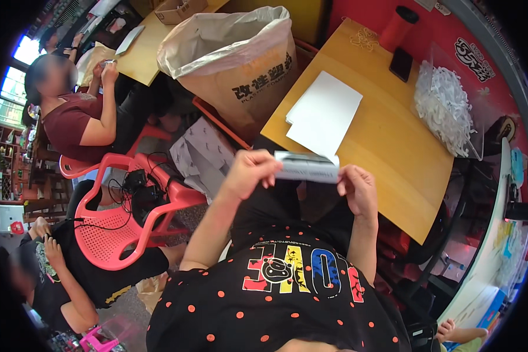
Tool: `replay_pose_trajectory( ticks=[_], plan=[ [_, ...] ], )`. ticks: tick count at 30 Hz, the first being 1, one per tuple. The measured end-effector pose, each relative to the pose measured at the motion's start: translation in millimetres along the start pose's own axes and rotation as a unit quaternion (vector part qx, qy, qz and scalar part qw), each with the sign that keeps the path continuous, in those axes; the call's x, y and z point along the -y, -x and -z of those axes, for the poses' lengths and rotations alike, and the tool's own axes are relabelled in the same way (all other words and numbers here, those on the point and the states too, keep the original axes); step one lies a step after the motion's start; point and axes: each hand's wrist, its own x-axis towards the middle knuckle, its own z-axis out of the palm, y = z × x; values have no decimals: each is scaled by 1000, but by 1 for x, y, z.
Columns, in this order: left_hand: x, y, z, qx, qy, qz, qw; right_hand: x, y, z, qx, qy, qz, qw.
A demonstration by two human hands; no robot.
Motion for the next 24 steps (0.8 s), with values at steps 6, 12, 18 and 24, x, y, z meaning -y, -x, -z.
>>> replay_pose_trajectory(
  ticks=[6,12,18,24],
  plan=[
    [-93,-64,85,-182,174,-210,945,6,-5,11,-10,99,58,993],
    [-73,-59,66,-226,112,-211,944,-2,-12,-2,-32,400,184,897],
    [16,-16,21,-33,-18,23,999,-1,-39,-10,-3,698,358,620],
    [48,-1,0,-16,62,124,990,-4,-45,0,43,668,413,618]
  ],
)
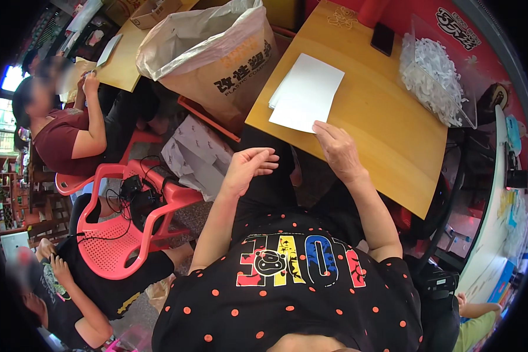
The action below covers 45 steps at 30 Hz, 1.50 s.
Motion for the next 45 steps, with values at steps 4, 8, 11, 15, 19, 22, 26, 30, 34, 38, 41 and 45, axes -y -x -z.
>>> replay_pose_trajectory(
  ticks=[4,8,11,15,19,22,26,30,34,38,41,45],
  plan=[
    [-16,-13,-15,13,184,103,977,12,-1,18,-76,-53,72,993],
    [-24,-34,-13,95,322,41,941,44,7,57,-7,-165,106,981],
    [-17,-36,-16,74,290,-15,954,53,19,66,23,-275,2,961],
    [-22,-19,-37,51,203,-92,974,55,23,76,32,-422,-248,871],
    [-35,0,-46,59,-97,-302,947,36,20,61,-31,-535,-341,772],
    [-48,13,-53,77,-270,-401,872,24,18,51,-12,-598,-366,713],
    [-49,15,-58,98,-402,-496,763,14,24,33,-2,-622,-382,683],
    [-45,22,-59,28,-414,-471,779,14,28,21,-84,-593,-346,722],
    [-30,29,-50,-76,-141,-234,959,14,27,34,-120,-501,-317,796],
    [-18,24,-41,33,144,14,989,16,26,40,-68,-495,-312,808],
    [-9,16,-39,78,123,41,989,16,25,38,-85,-549,-325,766],
    [4,16,-52,69,139,-9,988,15,28,29,-135,-583,-346,722]
  ],
)
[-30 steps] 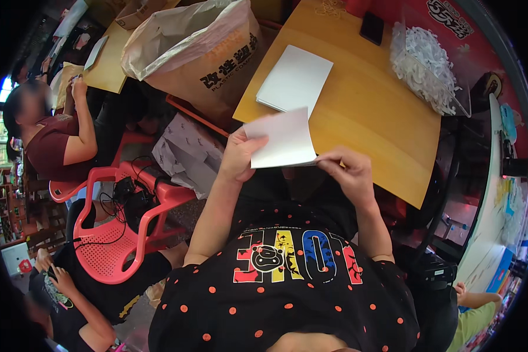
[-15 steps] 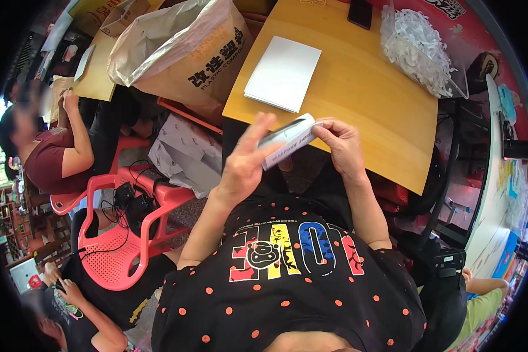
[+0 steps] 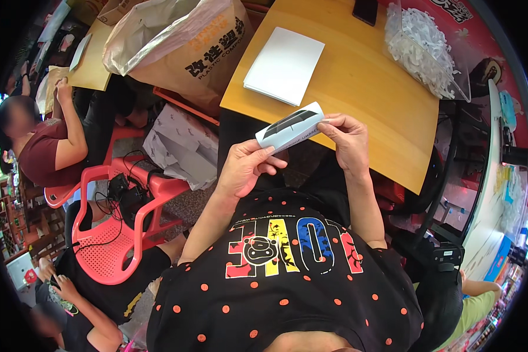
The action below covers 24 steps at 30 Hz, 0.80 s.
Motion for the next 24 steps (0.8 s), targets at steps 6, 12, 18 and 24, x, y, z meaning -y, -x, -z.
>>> replay_pose_trajectory(
  ticks=[6,12,18,24],
  plan=[
    [-4,3,-18,-4,-16,-77,997,-7,1,0,-7,-12,-21,1000],
    [7,1,-18,-92,-94,-120,984,-10,1,-4,1,-21,-40,999],
    [5,3,-20,-90,-85,-120,985,-7,-3,-4,3,-57,-98,994],
    [-2,6,-23,-95,-115,-108,983,-16,-4,6,47,-7,-143,989]
  ],
)
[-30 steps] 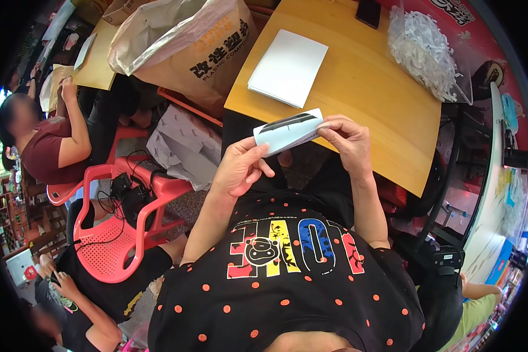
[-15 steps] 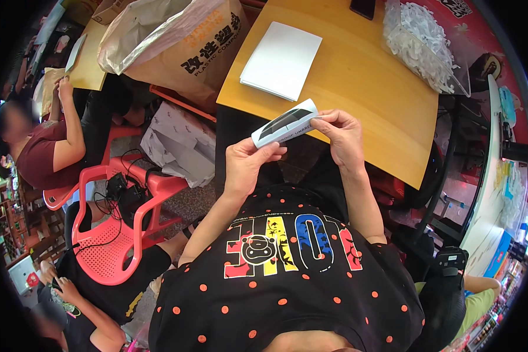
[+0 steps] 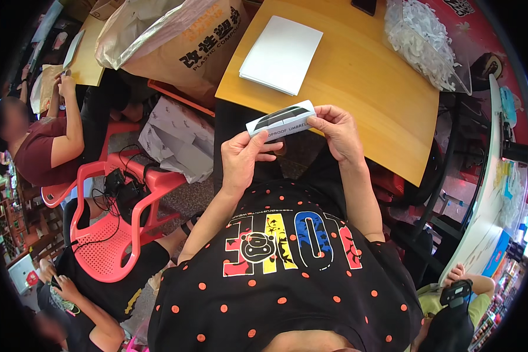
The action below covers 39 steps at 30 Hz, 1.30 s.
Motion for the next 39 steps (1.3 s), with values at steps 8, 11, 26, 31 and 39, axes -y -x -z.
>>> replay_pose_trajectory(
  ticks=[8,11,26,31,39],
  plan=[
    [9,-2,6,16,37,8,999,-3,0,1,1,-14,-12,1000],
    [10,-3,5,18,68,7,997,-1,2,-2,-3,-17,-20,1000],
    [19,-6,7,32,110,-4,993,-5,8,-10,25,-40,-81,996],
    [21,-7,8,50,160,34,985,-2,12,-16,12,-25,-60,998],
    [22,-6,7,76,155,61,983,-1,12,-17,16,1,-50,999]
  ],
)
